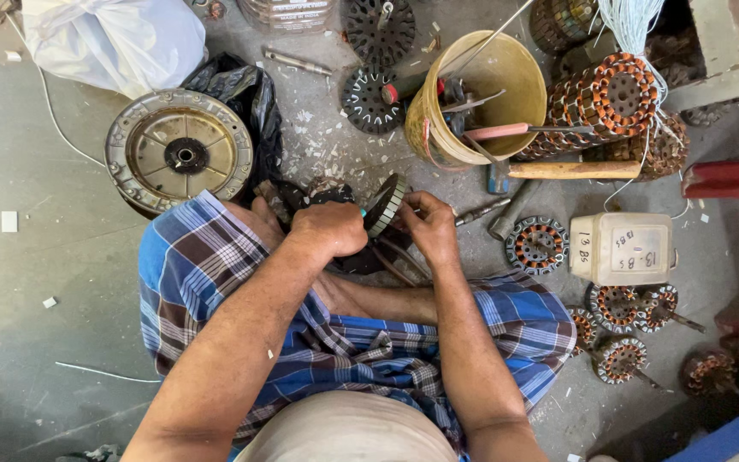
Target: The person sits on the floor of a workshop and works on a fan motor assembly. They use pliers to adjust small wires on a copper-wound stator and then use a hammer to seat a metal shaft into the central housing.
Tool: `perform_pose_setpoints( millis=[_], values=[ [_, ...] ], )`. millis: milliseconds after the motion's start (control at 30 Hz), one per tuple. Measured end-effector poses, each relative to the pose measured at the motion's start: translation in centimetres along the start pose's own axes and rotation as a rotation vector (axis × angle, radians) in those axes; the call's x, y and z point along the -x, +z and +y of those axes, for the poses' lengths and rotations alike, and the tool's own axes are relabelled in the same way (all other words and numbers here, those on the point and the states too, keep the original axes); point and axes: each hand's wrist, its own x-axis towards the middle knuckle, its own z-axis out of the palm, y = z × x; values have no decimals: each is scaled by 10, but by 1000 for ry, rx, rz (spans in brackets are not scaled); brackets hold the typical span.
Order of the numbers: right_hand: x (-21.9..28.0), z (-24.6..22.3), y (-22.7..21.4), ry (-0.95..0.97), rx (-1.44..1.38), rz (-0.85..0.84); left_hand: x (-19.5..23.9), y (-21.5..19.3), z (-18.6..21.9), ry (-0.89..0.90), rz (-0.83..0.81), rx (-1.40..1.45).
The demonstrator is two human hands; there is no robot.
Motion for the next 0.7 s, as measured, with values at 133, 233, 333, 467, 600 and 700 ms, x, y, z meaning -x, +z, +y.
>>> perform_pose_setpoints(
  millis=[133, 233, 333, 467, 600, 700],
  values=[
    [1, -5, 1, 36, -1, -3, 2, 3, 2, 8, 14, -1],
    [1, -3, 1, 51, 9, 6, -5, 11, 2, -10, 22, 1],
    [0, 2, 1, 49, 0, 10, -14, 23, 1, -5, 57, 22],
    [-2, 7, 5, 2, -54, 4, -23, 34, -3, -19, 172, 54],
    [1, 5, 2, -32, -57, 21, -33, 37, -3, -47, 138, 93],
    [8, -13, -8, -128, 125, 29, -37, 35, -5, 2, 172, 167]
  ],
)
